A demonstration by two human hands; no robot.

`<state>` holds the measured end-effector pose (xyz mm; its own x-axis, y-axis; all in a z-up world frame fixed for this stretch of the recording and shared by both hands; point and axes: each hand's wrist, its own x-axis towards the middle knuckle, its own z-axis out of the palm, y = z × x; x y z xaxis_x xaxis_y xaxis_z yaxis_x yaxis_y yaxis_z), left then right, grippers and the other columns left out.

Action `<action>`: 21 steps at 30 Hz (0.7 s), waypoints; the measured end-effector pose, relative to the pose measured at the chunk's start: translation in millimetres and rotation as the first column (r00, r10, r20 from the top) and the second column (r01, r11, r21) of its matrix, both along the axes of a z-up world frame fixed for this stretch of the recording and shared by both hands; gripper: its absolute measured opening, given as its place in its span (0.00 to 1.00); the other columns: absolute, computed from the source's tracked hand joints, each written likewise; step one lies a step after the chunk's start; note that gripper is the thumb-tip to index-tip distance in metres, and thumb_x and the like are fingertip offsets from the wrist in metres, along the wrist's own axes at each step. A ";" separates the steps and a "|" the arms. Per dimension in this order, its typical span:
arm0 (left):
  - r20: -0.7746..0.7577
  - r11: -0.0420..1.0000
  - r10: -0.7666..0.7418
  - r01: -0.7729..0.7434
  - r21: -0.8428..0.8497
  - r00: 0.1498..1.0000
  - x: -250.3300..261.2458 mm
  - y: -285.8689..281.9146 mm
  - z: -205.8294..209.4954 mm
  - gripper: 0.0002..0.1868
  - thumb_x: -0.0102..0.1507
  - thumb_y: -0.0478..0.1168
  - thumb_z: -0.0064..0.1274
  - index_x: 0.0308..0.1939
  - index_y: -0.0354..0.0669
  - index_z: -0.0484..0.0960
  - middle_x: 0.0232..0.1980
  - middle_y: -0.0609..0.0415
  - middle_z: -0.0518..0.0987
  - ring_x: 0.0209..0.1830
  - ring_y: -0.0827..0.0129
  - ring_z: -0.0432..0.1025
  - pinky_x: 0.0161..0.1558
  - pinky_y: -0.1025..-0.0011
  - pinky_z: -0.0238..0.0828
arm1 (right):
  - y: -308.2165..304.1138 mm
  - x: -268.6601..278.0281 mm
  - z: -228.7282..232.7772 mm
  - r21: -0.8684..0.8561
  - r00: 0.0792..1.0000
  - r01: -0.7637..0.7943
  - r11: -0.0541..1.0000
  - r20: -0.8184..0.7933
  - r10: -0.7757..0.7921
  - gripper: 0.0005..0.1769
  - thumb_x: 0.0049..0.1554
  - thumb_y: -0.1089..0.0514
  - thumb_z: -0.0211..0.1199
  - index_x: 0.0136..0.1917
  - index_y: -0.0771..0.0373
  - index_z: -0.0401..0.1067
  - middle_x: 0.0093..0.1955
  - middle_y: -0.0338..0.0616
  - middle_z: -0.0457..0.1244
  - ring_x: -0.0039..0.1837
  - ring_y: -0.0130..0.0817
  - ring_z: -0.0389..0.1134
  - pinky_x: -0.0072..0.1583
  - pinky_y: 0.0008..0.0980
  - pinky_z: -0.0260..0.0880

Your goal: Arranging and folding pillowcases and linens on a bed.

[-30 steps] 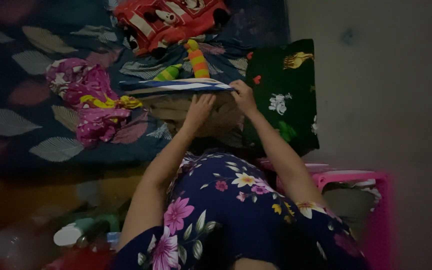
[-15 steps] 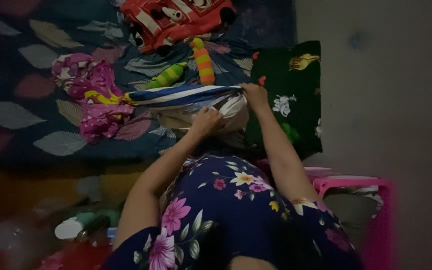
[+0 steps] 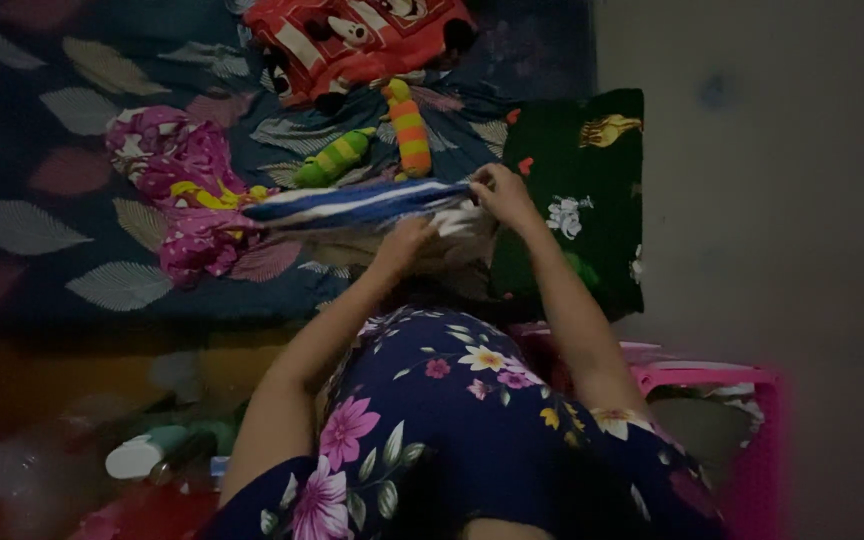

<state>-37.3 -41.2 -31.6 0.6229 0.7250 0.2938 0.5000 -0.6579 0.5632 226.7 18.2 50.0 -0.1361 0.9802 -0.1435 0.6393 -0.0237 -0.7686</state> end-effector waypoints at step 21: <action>-0.288 0.828 0.561 -0.526 0.196 0.776 -157.1 41.3 3.3 0.30 0.60 0.67 0.55 0.51 0.48 0.86 0.54 0.51 0.83 0.57 0.50 0.76 0.57 0.44 0.69 | -72.7 70.3 -52.9 0.322 0.823 -0.465 0.824 0.501 0.269 0.20 0.46 0.59 0.72 0.53 0.58 0.74 0.59 0.47 0.66 0.61 0.52 0.65 0.61 0.50 0.65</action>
<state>-194.4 0.2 -28.2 0.2048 0.9494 0.2382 0.9299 -0.2647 0.2553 296.9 -54.5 -2.8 -0.5214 0.8430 0.1322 0.7878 0.5351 -0.3050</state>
